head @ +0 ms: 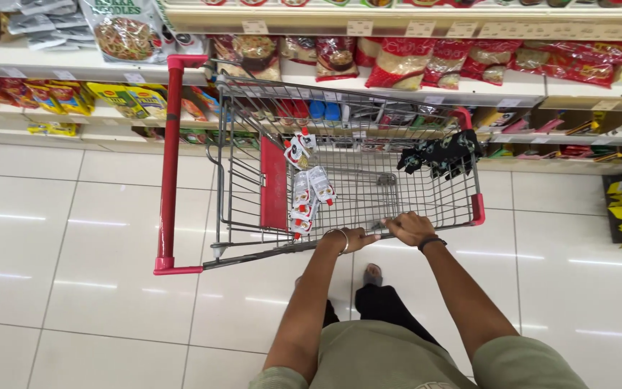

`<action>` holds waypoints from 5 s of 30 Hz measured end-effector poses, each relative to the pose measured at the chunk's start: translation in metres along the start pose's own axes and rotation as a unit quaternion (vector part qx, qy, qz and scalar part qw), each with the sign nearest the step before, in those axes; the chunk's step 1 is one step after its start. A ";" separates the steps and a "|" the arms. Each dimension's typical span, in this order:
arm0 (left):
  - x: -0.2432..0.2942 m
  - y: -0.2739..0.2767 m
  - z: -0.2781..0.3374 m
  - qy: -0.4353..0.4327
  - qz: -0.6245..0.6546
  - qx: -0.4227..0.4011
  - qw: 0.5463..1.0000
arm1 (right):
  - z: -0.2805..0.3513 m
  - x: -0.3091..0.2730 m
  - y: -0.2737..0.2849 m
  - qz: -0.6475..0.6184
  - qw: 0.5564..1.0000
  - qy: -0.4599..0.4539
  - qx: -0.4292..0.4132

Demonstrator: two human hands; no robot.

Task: Picking up sauce packets from a store shelf and placing them into a shopping cart.

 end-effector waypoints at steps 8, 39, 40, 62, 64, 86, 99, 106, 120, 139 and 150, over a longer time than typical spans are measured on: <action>-0.073 0.035 0.025 -0.005 -0.017 0.018 1.000 | -0.012 -0.079 -0.010 -0.030 0.997 -0.060 -0.029; -0.135 0.104 -0.011 -0.020 -0.025 -0.022 0.999 | -0.129 -0.126 -0.045 -0.170 0.983 -0.006 -0.069; -0.159 0.094 -0.040 -0.015 -0.018 -0.022 0.999 | -0.141 -0.126 -0.061 -0.168 0.983 -0.002 -0.076; -0.343 0.017 -0.248 0.150 0.360 0.503 0.771 | -0.276 -0.211 -0.225 -0.074 0.994 0.077 0.019; -0.340 0.030 -0.242 0.149 0.380 0.504 0.761 | -0.281 -0.206 -0.215 -0.059 0.993 0.091 0.050; -0.144 0.159 -0.188 -0.114 0.719 0.265 0.633 | -0.189 -0.023 0.145 0.192 0.927 -0.021 0.322; -0.032 0.210 -0.114 -0.066 0.823 0.148 0.545 | -0.158 0.010 0.208 -0.334 0.878 0.039 0.340; 0.025 0.227 -0.098 -0.227 0.840 0.029 0.493 | -0.130 -0.154 0.275 -0.297 0.843 0.253 0.370; -0.013 0.251 -0.076 -0.182 0.875 0.065 0.443 | -0.146 -0.196 0.250 -0.242 0.870 0.208 0.375; -0.074 0.276 -0.072 -0.138 0.831 0.241 0.483 | -0.158 -0.193 0.180 -0.424 0.859 0.075 0.277; -0.036 0.278 -0.041 -0.191 0.907 0.067 0.369 | -0.162 -0.238 0.227 -0.331 0.860 0.166 0.352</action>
Point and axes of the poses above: each hand's wrist, its own z-axis away from the middle knuckle, its own y-axis out of the back of the hand, x = y × z, the point moved 9 cm from there along -z, towards the middle knuckle, and after that the axes turned 10 degrees about x, right-handed, at the moved point
